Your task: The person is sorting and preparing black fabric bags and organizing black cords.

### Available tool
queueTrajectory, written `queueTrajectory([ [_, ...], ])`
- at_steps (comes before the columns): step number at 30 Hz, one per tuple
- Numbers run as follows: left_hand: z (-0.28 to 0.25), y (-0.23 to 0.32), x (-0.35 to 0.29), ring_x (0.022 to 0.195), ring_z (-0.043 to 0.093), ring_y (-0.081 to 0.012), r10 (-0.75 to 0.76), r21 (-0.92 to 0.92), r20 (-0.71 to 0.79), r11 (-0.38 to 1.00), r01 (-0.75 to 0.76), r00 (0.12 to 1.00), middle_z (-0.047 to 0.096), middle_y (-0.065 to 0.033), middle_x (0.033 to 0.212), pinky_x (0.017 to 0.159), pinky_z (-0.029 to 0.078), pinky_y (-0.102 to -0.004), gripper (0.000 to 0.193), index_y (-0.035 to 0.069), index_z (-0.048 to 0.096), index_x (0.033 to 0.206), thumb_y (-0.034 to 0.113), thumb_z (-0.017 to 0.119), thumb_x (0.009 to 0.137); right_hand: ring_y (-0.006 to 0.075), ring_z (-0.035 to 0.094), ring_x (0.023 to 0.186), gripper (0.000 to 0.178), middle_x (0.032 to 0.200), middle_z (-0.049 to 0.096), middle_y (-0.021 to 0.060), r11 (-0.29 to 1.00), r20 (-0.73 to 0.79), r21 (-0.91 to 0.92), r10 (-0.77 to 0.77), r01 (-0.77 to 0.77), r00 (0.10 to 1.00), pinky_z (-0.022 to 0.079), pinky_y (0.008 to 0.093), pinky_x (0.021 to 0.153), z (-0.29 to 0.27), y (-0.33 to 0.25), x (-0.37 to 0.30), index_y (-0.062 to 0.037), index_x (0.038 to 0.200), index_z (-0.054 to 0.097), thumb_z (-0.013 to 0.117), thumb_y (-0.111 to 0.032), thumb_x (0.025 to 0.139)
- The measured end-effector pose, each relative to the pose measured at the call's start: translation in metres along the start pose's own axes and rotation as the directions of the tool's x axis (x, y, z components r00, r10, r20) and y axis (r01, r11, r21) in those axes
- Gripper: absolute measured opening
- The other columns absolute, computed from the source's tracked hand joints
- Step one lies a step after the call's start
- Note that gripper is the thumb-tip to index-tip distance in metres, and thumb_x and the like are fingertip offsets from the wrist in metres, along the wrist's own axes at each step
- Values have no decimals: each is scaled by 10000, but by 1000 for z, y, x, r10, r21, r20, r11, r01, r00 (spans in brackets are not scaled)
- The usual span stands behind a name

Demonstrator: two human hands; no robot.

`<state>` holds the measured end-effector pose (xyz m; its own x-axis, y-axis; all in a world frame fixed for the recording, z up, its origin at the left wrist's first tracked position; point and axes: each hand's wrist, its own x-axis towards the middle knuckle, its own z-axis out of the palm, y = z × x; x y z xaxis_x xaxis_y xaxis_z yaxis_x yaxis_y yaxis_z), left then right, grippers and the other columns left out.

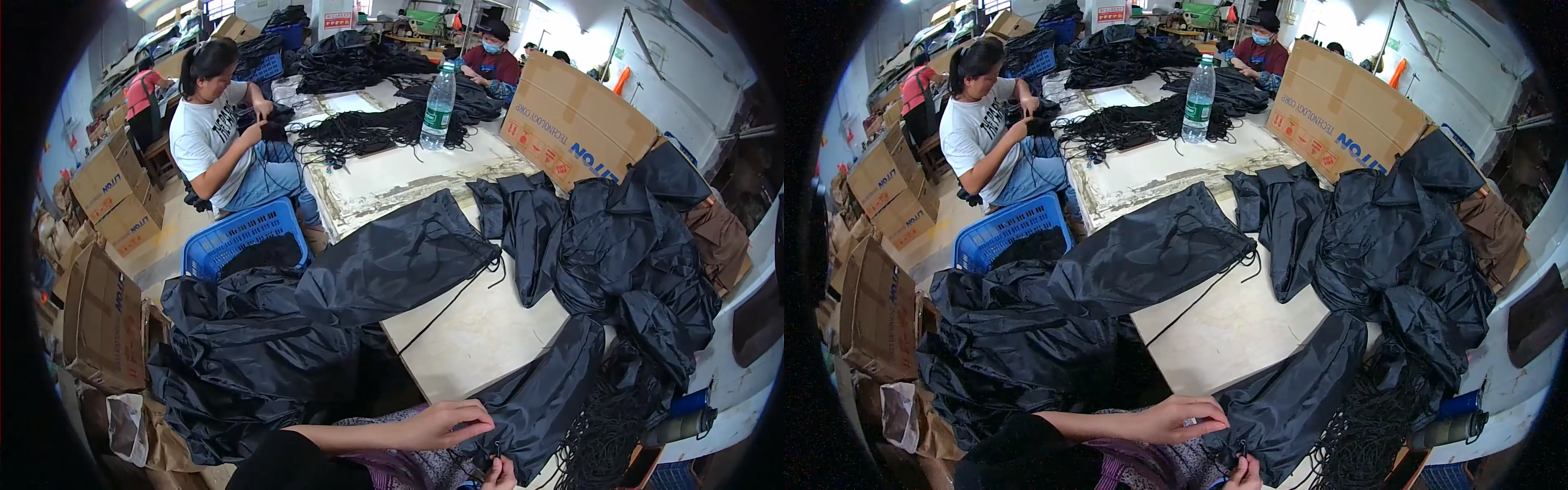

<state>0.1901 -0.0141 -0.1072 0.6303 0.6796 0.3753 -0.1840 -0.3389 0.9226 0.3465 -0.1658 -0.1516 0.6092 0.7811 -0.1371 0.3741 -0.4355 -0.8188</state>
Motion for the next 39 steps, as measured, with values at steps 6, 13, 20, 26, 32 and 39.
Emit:
queueTrajectory([
  [6, -2, -2, -1, 834, 599, -233, -24, 20, 9, 1000, 24, 1000, 603, -118, 923, 707, 471, -290, 143, -21, 594, 959, 41, 590, 830, 239, 525, 773, 319, 859, 600, 180, 999, 2, 17, 32, -32, 999, 427, 335, 749, 1, 7, 1, 77, 994, 554, 477, -223, 918],
  [13, -2, -3, -4, 755, 568, -266, -25, 4, -19, 1000, 25, 1000, 575, -116, 856, 642, 444, -304, 129, -15, 581, 919, 88, 582, 841, 238, 523, 757, 343, 846, 608, 186, 998, -11, -62, 34, -34, 999, 428, 340, 745, 0, -11, 0, 78, 991, 559, 472, -246, 918],
  [20, -1, -8, -5, 751, 567, -271, -8, -20, 31, 1000, 9, 999, 571, -112, 867, 637, 447, -312, 130, -5, 580, 933, 89, 574, 844, 236, 521, 755, 342, 847, 612, 185, 999, -9, -41, 20, -20, 1000, 429, 337, 744, 3, 1, 1, 76, 992, 563, 481, -247, 914],
  [26, -1, -9, -5, 761, 571, -272, -24, -15, 44, 1000, 25, 999, 571, -111, 870, 638, 450, -316, 128, -4, 577, 939, 81, 570, 843, 234, 518, 755, 337, 851, 612, 182, 999, -32, -45, 14, -16, 999, 428, 335, 744, 4, 8, 2, 78, 993, 561, 485, -240, 913],
  [32, 1, -12, -6, 804, 606, -246, -26, 15, 100, 1000, 24, 995, 601, -108, 920, 677, 474, -296, 152, -13, 592, 967, 77, 575, 845, 220, 517, 759, 339, 843, 608, 172, 999, -13, -44, 20, -20, 1000, 429, 327, 741, 4, 11, 2, 79, 1000, 557, 484, -242, 914],
  [39, 7, -15, -7, 788, 601, -260, -5, 52, 122, 999, -2, 993, 594, -107, 898, 653, 474, -308, 142, -16, 585, 942, 84, 574, 841, 211, 519, 771, 348, 852, 602, 169, 999, -10, -22, 37, -37, 999, 428, 322, 749, 4, 13, 2, 75, 1003, 555, 485, -254, 914],
])
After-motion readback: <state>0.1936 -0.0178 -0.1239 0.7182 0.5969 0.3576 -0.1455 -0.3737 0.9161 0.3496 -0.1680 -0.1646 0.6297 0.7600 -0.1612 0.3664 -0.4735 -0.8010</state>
